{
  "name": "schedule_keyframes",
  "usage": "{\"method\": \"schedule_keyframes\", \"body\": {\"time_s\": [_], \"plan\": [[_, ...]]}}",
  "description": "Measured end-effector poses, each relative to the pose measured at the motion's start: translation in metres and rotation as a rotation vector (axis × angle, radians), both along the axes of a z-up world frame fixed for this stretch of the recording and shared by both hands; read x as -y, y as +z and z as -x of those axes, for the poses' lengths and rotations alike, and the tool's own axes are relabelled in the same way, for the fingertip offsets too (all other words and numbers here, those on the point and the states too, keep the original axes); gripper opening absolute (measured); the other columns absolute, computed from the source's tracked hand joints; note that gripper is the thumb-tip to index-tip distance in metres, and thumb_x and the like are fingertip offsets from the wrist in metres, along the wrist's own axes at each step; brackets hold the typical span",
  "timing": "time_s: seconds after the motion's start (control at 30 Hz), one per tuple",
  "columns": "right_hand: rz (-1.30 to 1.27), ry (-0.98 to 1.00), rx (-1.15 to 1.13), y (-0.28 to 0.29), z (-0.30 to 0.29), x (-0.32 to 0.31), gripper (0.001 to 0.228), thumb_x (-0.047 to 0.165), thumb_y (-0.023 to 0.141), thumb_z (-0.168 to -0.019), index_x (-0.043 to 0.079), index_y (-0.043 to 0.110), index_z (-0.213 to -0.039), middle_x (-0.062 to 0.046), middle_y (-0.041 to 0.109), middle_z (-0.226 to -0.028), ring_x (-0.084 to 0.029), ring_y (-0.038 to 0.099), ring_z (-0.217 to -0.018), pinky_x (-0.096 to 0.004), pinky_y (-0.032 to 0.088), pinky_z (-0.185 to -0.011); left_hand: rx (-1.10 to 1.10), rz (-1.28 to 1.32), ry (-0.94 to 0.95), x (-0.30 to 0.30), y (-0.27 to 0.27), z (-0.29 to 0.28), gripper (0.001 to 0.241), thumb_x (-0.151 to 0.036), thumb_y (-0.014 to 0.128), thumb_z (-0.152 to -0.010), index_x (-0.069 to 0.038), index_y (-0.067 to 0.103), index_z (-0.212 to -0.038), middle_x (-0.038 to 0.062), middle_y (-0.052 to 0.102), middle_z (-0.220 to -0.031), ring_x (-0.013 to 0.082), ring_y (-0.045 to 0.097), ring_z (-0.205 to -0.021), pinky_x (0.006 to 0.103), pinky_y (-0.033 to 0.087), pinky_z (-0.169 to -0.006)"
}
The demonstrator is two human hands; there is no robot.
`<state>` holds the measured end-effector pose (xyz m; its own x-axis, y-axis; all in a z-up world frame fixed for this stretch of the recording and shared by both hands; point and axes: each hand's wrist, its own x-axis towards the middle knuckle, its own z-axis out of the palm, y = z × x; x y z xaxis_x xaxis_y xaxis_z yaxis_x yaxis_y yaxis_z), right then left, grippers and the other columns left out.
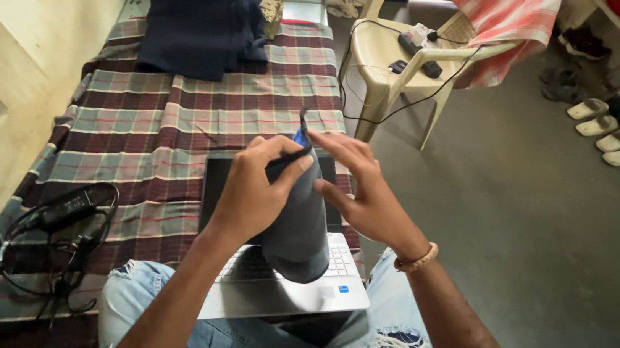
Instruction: The person wipes the laptop screen with a microfiber cloth, then cleans the laptop power adapter and cable with the same cloth. The person handles the laptop and power adapter one at a time while seated on a bed.
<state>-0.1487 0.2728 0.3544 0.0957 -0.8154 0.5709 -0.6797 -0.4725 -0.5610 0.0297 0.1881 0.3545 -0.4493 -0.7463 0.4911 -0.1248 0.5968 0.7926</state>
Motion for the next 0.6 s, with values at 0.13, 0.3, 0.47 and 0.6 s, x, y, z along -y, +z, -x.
{"method": "schedule_keyframes", "body": {"time_s": [0.13, 0.3, 0.47, 0.6], "plan": [[-0.249, 0.005, 0.118, 0.006, 0.005, -0.002, 0.066, 0.013, 0.075, -0.093, 0.014, 0.049, -0.153, -0.008, 0.069, -0.130, -0.021, 0.063, -0.119, -0.036, 0.048, -0.100, 0.064, 0.027, -0.041, 0.003, 0.000, -0.003, 0.019, -0.016, 0.077, -0.089, -0.002, 0.074, -0.101, 0.014, 0.073, -0.093, 0.0265, 0.070, -0.091, 0.0364, 0.055, -0.082], [-0.270, -0.009, 0.261, -0.005, 0.007, 0.001, 0.054, 0.016, 0.075, -0.093, 0.012, 0.055, -0.143, -0.002, 0.072, -0.119, -0.013, 0.067, -0.109, -0.032, 0.052, -0.091, 0.025, 0.058, -0.065, 0.003, -0.005, -0.006, 0.018, -0.014, 0.077, -0.088, -0.001, 0.073, -0.100, 0.013, 0.076, -0.093, 0.0282, 0.070, -0.092, 0.0375, 0.055, -0.082], [-0.171, -0.035, 0.383, -0.034, -0.011, 0.005, 0.032, 0.013, 0.081, -0.087, 0.002, 0.067, -0.114, -0.003, 0.071, -0.109, -0.012, 0.064, -0.100, -0.031, 0.050, -0.089, -0.029, -0.029, -0.009, 0.009, -0.008, 0.002, 0.016, -0.015, 0.075, -0.091, 0.000, 0.070, -0.095, 0.015, 0.075, -0.092, 0.0275, 0.076, -0.096, 0.0365, 0.058, -0.083], [-0.194, -0.069, 0.539, -0.051, -0.024, 0.017, 0.022, 0.012, 0.077, -0.090, 0.000, 0.071, -0.106, -0.001, 0.071, -0.096, -0.007, 0.063, -0.091, -0.027, 0.051, -0.081, -0.013, -0.077, -0.024, 0.018, -0.010, 0.012, 0.020, -0.017, 0.077, -0.088, 0.001, 0.069, -0.093, 0.015, 0.076, -0.087, 0.0275, 0.078, -0.091, 0.0365, 0.057, -0.077]]}}
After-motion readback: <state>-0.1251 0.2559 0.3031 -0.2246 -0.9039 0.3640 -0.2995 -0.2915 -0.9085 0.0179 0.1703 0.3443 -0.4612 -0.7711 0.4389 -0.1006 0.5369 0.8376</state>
